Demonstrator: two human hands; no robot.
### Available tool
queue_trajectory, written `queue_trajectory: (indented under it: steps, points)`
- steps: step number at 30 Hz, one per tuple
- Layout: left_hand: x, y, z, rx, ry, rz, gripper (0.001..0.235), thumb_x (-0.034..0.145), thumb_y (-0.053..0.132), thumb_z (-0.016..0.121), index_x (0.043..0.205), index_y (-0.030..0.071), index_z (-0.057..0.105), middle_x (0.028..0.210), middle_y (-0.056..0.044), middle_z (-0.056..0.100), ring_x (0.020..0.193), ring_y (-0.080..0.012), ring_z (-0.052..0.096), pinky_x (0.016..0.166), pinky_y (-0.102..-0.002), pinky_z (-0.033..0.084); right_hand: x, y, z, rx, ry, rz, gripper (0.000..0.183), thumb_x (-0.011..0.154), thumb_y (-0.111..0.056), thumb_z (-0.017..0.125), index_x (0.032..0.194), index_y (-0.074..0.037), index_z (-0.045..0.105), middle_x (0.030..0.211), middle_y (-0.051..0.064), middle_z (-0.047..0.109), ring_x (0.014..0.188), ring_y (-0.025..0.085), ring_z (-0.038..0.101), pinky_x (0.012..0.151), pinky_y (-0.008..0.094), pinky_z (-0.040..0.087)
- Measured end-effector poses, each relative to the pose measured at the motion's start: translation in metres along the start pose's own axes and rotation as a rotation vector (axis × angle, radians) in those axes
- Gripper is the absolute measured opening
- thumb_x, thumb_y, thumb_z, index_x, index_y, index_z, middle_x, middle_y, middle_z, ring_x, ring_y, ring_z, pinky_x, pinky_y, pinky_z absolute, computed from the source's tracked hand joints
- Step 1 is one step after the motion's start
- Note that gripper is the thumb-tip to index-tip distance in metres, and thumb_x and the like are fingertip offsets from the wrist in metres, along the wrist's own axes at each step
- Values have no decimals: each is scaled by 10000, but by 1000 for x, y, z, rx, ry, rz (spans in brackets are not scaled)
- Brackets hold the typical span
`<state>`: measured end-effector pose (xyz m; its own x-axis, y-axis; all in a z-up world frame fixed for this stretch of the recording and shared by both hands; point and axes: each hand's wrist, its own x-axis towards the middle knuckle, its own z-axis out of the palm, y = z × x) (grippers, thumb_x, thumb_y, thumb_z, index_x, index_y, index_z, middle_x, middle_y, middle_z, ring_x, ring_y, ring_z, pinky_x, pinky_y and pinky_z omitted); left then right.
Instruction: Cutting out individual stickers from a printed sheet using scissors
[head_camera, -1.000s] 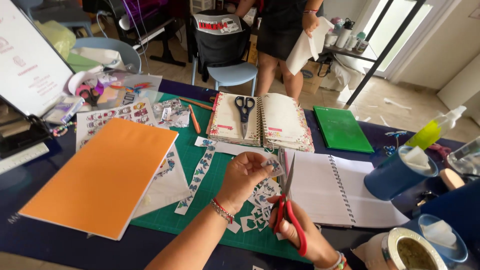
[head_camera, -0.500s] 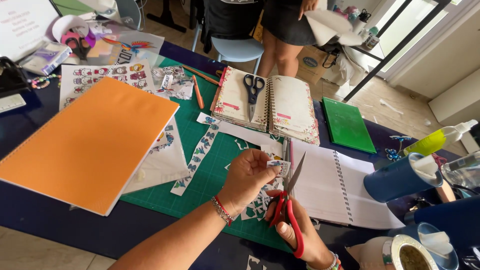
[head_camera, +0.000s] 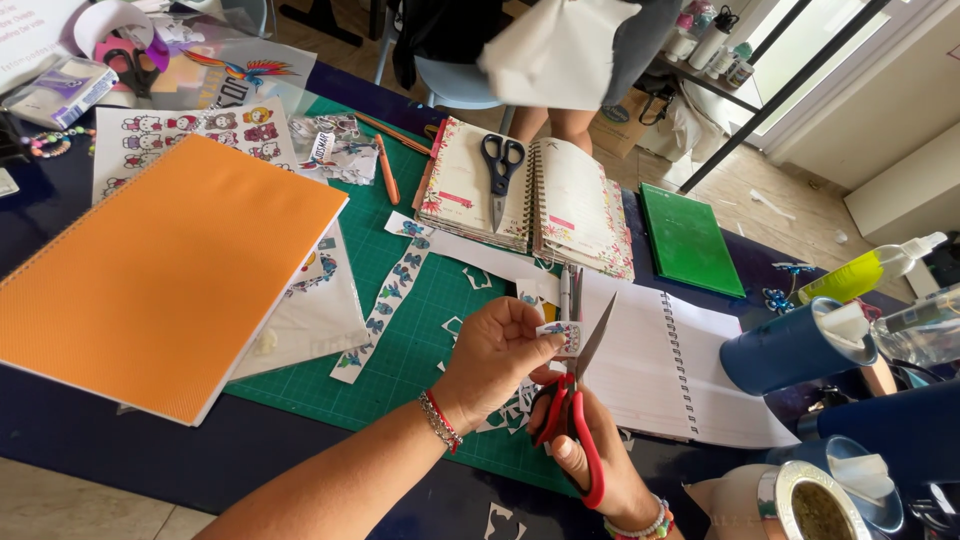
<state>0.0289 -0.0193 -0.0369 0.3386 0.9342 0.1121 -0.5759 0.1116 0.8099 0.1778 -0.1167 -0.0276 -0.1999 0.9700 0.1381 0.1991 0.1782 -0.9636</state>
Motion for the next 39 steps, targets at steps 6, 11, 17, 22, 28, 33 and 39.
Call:
queue_trajectory:
  steps: [6,11,17,22,28,33,39]
  points:
    - [-2,1,1,3,1,3,184,871,40,797,943,78,633,844,-81,733,852,-254,811,597,-315,665,0,3,-1,-2,21,7,872,841,-670,671,1370,14,555,872,100,669,715,180,625,644,294,535]
    - [0,-4,-2,28,1,43,191,867,47,804,955,75,637,837,-77,733,828,-227,802,621,-296,651,0,5,0,12,45,4,853,826,-675,689,1336,-1,578,818,100,651,673,163,585,611,280,535]
    - [0,-6,-1,26,10,61,195,859,40,808,952,69,638,817,-81,736,767,-180,765,669,-279,640,1,7,2,46,71,-20,791,837,-646,707,1270,7,599,781,98,663,661,175,610,597,289,524]
    - [-1,-4,-2,34,17,50,192,856,43,812,955,71,649,817,-72,727,764,-174,761,676,-278,644,0,11,1,33,94,-15,782,831,-634,711,1256,15,610,762,98,676,647,183,640,565,284,532]
    - [0,-3,-3,24,18,59,190,850,42,809,953,59,651,828,-100,754,754,-172,755,680,-277,648,1,11,0,18,94,-24,757,840,-639,701,1222,9,615,738,80,673,629,160,628,564,274,519]
    - [0,2,-2,79,40,41,196,847,62,814,953,54,649,808,-113,756,725,-170,749,623,-280,642,1,12,-1,57,83,-8,733,839,-594,729,1214,24,608,705,92,649,599,157,610,512,263,516]
    - [0,4,-2,65,22,64,176,852,52,810,942,57,658,787,-101,749,712,-162,737,620,-265,632,1,10,-2,21,86,-9,698,844,-590,719,1196,5,621,690,79,652,581,155,626,536,264,511]
